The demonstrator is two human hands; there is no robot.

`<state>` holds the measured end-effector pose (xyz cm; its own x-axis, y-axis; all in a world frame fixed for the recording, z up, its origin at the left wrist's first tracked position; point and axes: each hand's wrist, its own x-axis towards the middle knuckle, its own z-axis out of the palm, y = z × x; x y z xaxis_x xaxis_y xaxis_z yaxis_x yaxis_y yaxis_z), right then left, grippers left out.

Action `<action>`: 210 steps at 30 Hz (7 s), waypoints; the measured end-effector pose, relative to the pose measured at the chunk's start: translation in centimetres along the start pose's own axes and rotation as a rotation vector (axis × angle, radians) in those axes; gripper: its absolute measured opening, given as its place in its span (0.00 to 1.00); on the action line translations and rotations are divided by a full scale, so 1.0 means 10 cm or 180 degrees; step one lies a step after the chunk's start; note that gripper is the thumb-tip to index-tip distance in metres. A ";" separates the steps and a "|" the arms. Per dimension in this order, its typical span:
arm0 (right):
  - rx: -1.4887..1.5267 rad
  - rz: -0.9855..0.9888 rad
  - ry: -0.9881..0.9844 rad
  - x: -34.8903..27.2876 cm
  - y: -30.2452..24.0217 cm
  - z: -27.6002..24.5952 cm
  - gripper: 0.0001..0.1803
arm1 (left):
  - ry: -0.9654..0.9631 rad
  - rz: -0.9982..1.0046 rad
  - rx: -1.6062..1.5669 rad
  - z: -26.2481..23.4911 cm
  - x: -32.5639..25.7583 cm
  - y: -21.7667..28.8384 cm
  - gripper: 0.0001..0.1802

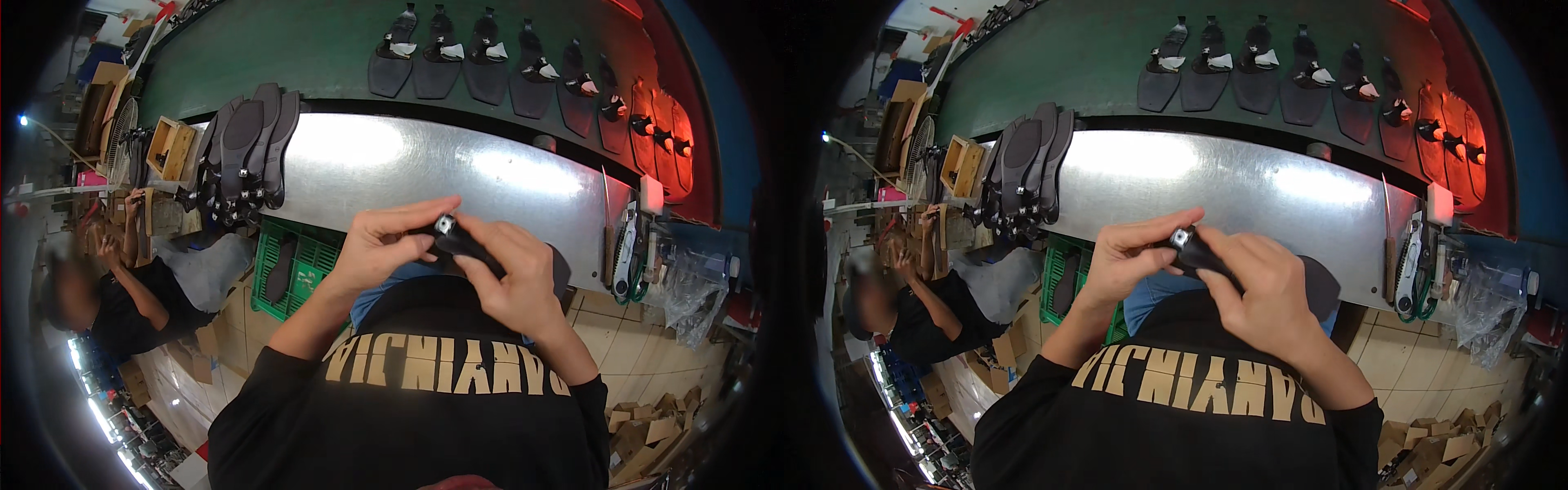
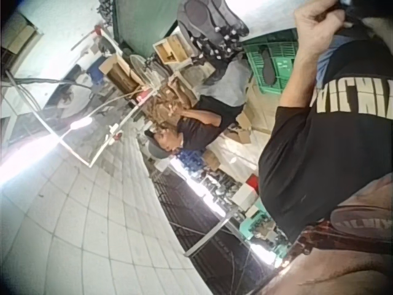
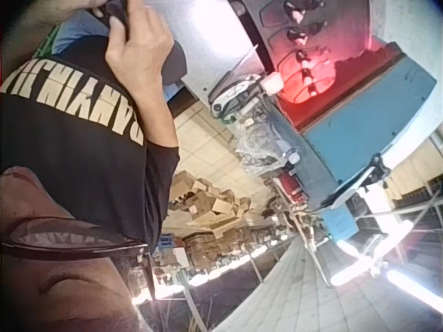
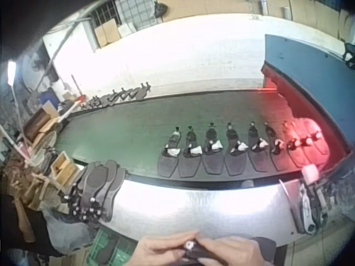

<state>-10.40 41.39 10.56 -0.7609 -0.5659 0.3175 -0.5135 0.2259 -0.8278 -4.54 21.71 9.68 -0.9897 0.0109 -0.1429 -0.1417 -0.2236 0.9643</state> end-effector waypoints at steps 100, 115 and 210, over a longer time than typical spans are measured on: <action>0.1556 0.1331 -0.0019 -0.49 0.40 0.43 0.23 | 0.1152 -0.1658 -0.3090 0.19 0.21 -0.58 0.10; 0.3650 0.2464 -0.0592 -0.36 0.22 0.40 0.21 | 0.1634 0.0585 -0.0671 0.24 0.28 -0.49 0.34; -0.1738 0.0359 0.1463 -0.38 0.68 -0.82 0.26 | 0.2227 0.1736 0.3361 -1.73 2.39 -0.24 0.14</action>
<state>-14.28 51.56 7.51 -0.8493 -0.1522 0.5055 -0.4555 0.6954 -0.5558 -27.45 5.64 0.08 -0.7523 -0.3965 0.5262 -0.0031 0.8008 0.5990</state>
